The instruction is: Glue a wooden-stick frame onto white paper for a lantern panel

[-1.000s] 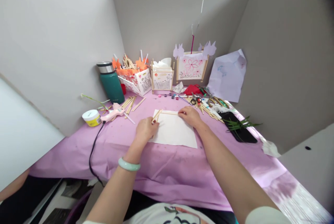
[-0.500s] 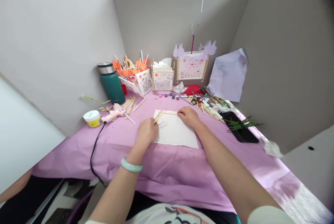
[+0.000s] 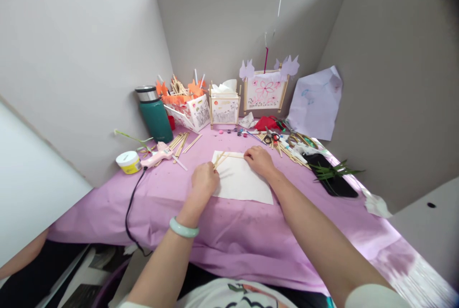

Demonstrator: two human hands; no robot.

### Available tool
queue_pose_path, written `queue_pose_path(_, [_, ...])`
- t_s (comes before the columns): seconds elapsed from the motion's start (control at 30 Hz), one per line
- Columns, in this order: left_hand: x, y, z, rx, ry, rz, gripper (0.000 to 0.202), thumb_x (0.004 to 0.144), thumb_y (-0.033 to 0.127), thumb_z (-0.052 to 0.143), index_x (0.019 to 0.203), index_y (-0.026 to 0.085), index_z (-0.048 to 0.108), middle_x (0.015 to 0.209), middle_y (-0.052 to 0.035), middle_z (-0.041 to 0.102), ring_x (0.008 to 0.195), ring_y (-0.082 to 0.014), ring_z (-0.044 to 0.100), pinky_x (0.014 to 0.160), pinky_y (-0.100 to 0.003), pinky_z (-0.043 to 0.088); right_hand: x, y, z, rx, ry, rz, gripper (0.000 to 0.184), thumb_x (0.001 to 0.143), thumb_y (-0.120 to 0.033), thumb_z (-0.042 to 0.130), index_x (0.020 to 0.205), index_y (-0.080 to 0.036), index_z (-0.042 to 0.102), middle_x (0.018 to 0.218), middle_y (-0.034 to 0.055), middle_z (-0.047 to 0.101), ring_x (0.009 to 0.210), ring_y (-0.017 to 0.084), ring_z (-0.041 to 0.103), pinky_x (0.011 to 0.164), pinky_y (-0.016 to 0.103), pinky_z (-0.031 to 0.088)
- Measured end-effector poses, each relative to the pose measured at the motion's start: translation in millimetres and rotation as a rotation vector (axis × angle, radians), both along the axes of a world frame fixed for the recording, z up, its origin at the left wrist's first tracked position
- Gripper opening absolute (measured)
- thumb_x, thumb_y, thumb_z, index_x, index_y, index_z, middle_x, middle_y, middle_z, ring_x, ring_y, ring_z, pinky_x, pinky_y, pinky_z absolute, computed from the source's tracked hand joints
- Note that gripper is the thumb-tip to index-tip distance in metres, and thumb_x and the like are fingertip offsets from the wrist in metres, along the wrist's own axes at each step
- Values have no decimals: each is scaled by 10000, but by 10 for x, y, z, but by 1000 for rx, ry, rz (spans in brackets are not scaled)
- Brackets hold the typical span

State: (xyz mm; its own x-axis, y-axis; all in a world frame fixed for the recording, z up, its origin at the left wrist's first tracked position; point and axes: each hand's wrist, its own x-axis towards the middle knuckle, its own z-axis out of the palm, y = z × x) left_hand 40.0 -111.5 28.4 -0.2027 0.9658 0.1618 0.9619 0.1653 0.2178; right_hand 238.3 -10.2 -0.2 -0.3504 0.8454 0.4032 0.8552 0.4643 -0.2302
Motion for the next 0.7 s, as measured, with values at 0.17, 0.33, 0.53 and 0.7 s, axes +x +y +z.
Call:
queue_pose_path(0.17, [11,-27,22,-10,15,-2,270,860,258,461,967,162,689,959,-147,696,922,-261,649,719,-310,471,-9,-23,19,21,-19,1,180,868,-231,521,861,-201,698,927,70,656,920,206,517,788,306,342])
queue_pose_path(0.33, [12,-47,5,-6,41,-2,300,885,308,431,977,169,680,977,-137,685,913,-254,645,712,-312,473,-16,-41,34,54,-23,-12,188,884,-242,505,874,-207,690,933,66,656,938,216,514,801,323,324])
queue_pose_path(0.53, [8,-45,-17,1,54,-8,268,876,264,440,969,173,675,977,-130,688,906,-242,644,711,-299,467,10,-58,76,74,-31,-40,186,878,-239,510,858,-199,691,929,69,658,927,221,521,790,327,324])
queue_pose_path(0.7, [9,-43,-22,-4,37,-9,270,873,258,443,970,174,681,970,-135,694,910,-248,645,710,-301,467,56,-50,86,76,-37,-67,201,880,-232,505,843,-198,699,915,81,659,919,228,525,791,337,326])
